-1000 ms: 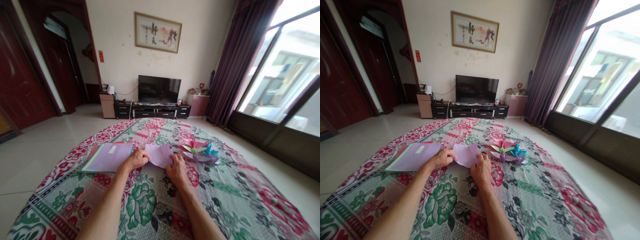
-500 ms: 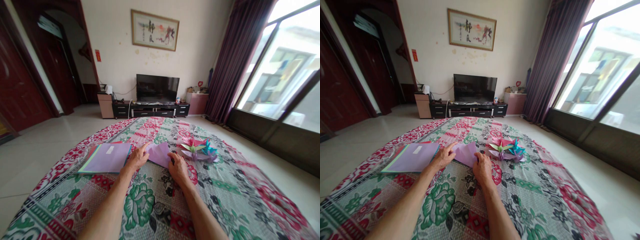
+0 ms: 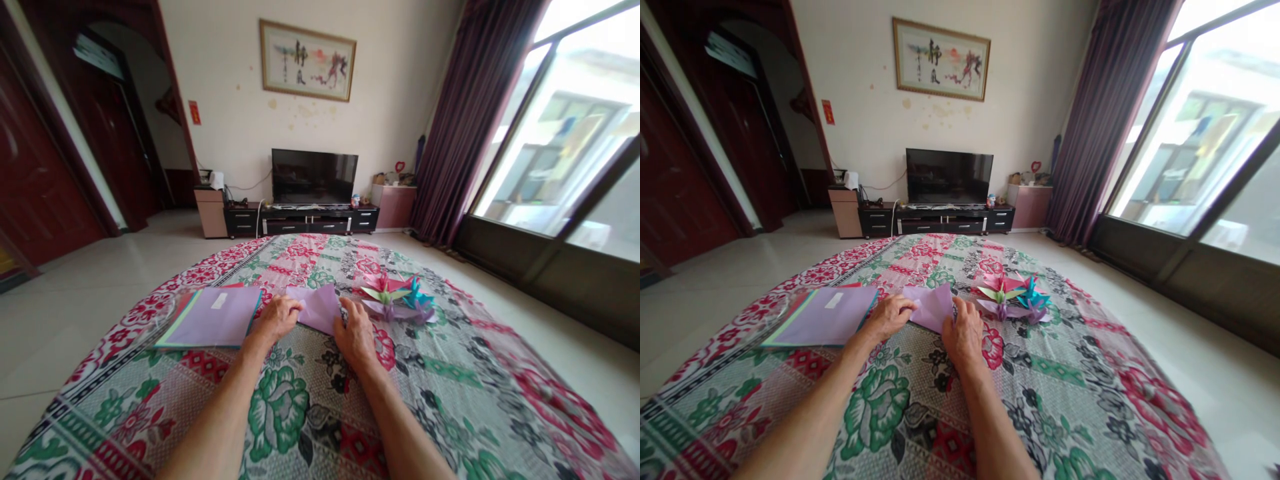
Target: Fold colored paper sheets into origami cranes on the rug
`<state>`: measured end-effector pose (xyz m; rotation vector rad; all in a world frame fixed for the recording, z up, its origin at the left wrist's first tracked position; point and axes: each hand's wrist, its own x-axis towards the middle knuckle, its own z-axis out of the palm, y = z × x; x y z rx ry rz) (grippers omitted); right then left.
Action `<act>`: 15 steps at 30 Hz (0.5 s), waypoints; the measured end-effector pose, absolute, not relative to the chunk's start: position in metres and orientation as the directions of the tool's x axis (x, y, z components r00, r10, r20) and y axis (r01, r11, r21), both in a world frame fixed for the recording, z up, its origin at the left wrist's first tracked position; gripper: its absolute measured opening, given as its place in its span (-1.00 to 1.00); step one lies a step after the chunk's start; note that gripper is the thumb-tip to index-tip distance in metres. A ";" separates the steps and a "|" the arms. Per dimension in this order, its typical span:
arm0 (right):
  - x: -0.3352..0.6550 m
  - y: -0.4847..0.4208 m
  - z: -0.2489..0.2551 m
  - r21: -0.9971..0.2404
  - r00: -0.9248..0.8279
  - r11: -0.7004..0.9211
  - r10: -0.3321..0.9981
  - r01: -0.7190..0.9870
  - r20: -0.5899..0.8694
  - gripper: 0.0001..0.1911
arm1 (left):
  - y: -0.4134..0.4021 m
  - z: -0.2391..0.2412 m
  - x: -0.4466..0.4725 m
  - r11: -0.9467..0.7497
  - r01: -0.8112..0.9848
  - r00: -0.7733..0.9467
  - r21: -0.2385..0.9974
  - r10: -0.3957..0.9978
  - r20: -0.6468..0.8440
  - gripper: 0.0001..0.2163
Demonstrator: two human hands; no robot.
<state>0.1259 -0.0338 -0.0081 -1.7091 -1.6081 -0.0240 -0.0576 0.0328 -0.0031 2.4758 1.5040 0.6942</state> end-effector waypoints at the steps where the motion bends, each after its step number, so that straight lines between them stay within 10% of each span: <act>1: 0.123 -0.036 -0.005 -0.483 0.181 0.134 0.815 0.865 0.551 -0.61 | 0.032 -0.002 -0.058 -0.484 0.774 0.374 0.409 0.870 0.322 -0.71; 8: 0.100 -0.040 -0.004 -0.349 -0.022 0.244 0.845 0.905 0.535 -0.41 | 0.028 0.004 -0.060 -0.497 0.611 0.319 0.616 0.867 0.383 -0.41; 15: 0.109 -0.036 -0.008 -0.404 -0.107 0.322 0.875 0.856 0.472 -0.75 | 0.040 -0.013 -0.075 -0.606 0.650 0.431 0.459 0.791 0.435 -0.37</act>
